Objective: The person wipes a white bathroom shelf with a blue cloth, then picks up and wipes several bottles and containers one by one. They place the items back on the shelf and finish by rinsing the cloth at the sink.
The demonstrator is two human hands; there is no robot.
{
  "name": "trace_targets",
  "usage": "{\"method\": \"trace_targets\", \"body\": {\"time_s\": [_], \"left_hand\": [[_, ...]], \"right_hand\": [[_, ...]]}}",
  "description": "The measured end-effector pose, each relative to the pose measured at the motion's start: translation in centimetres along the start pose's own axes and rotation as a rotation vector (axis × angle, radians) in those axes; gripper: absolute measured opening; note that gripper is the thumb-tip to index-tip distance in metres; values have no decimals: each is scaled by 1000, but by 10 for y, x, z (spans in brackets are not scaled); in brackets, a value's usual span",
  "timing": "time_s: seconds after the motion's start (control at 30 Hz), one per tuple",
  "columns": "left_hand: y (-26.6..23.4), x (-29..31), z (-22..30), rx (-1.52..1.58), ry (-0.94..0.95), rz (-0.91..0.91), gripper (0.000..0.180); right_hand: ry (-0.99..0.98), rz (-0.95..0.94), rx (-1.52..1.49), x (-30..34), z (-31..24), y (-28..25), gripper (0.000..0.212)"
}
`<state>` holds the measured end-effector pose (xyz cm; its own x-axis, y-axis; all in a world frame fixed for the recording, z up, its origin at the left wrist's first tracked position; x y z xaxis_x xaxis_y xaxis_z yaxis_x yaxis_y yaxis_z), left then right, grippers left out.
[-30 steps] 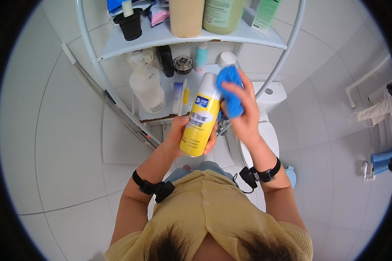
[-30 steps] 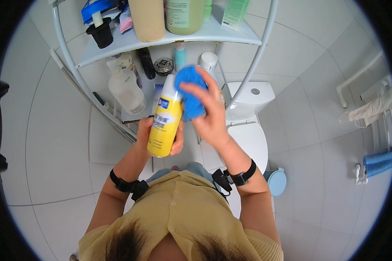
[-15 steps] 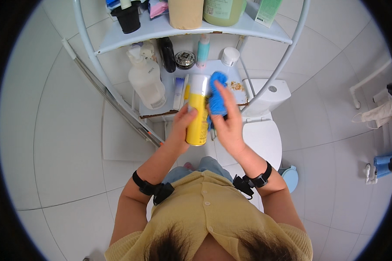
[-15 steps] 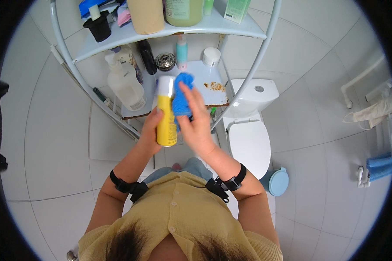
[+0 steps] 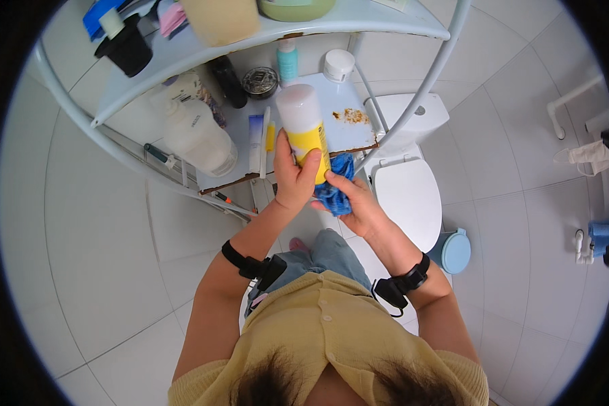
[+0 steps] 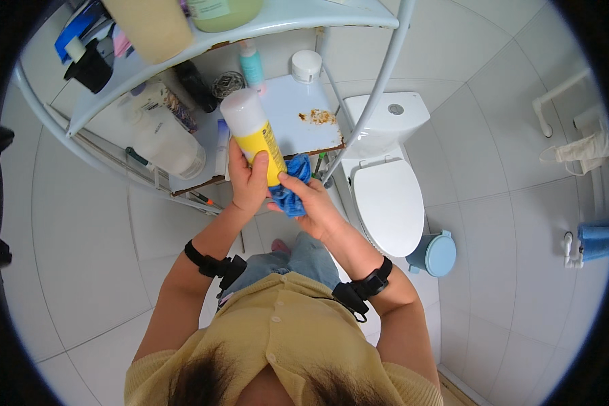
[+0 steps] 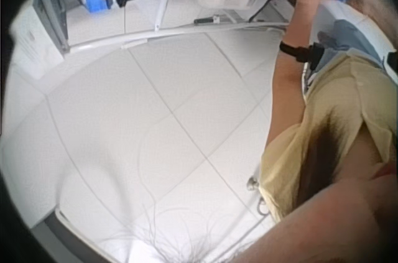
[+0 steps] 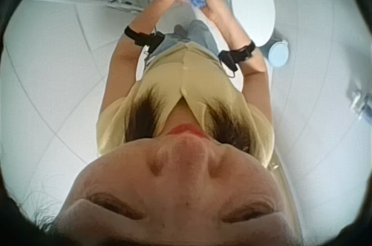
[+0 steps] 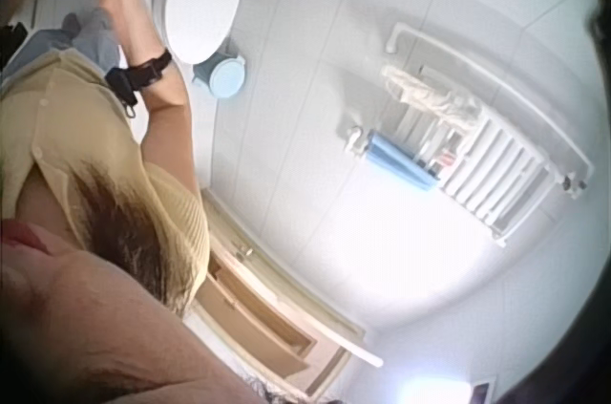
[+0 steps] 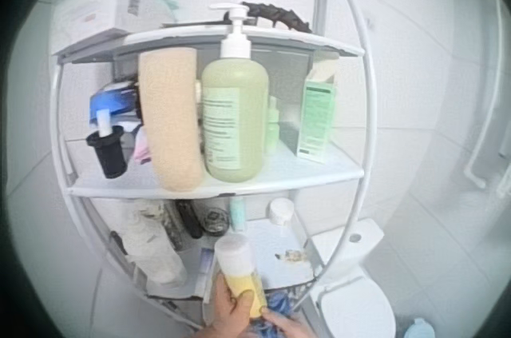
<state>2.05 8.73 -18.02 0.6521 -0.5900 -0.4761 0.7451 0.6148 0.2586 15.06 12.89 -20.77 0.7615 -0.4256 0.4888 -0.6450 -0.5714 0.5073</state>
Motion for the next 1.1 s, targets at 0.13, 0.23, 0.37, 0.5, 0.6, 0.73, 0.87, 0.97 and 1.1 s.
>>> {"method": "trace_targets", "body": {"time_s": [0.13, 0.23, 0.37, 0.5, 0.6, 0.73, 0.87, 0.97, 1.1], "left_hand": [[21, -29, -28, 114, -183, 71, 54], [32, -64, -64, 60, -212, 70, 58], [52, -119, -78, -35, -99, 65, 56], [62, -167, -100, -161, -38, 21, 53], [75, -185, -94, -348, -11, 8, 57], [70, -207, -110, -398, 116, 2, 52], [72, -219, -133, -558, 153, -59, 50], [63, -220, -149, -585, 139, -35, 57], [55, -210, -143, -646, 175, 35, 54]], "right_hand": [[-28, -30, 108, 12, -22, -21, 41], [-79, 52, 144, 21, -34, -41, 39], [-101, 128, 159, 33, -40, -62, 42], [-118, 110, 134, 33, -36, -71, 43], [-139, 95, 120, 32, -38, -74, 42], [-110, 61, 110, 28, -36, -73, 43], [-111, 37, 101, 23, -30, -72, 43], [-100, 17, 104, 20, -28, -69, 43], [-81, 21, 123, 18, -20, -66, 44]]}}
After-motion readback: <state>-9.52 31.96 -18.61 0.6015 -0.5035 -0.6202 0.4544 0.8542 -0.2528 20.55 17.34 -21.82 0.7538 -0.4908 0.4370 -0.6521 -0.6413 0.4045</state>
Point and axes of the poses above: each hand's wrist, its own x-axis away from the middle knuckle, its own y-axis out of the palm, z = x × y, the point moved 7 cm from there along -x, towards the middle knuckle, and after that the axes turned 10 degrees about x, right-handed, at the moved point
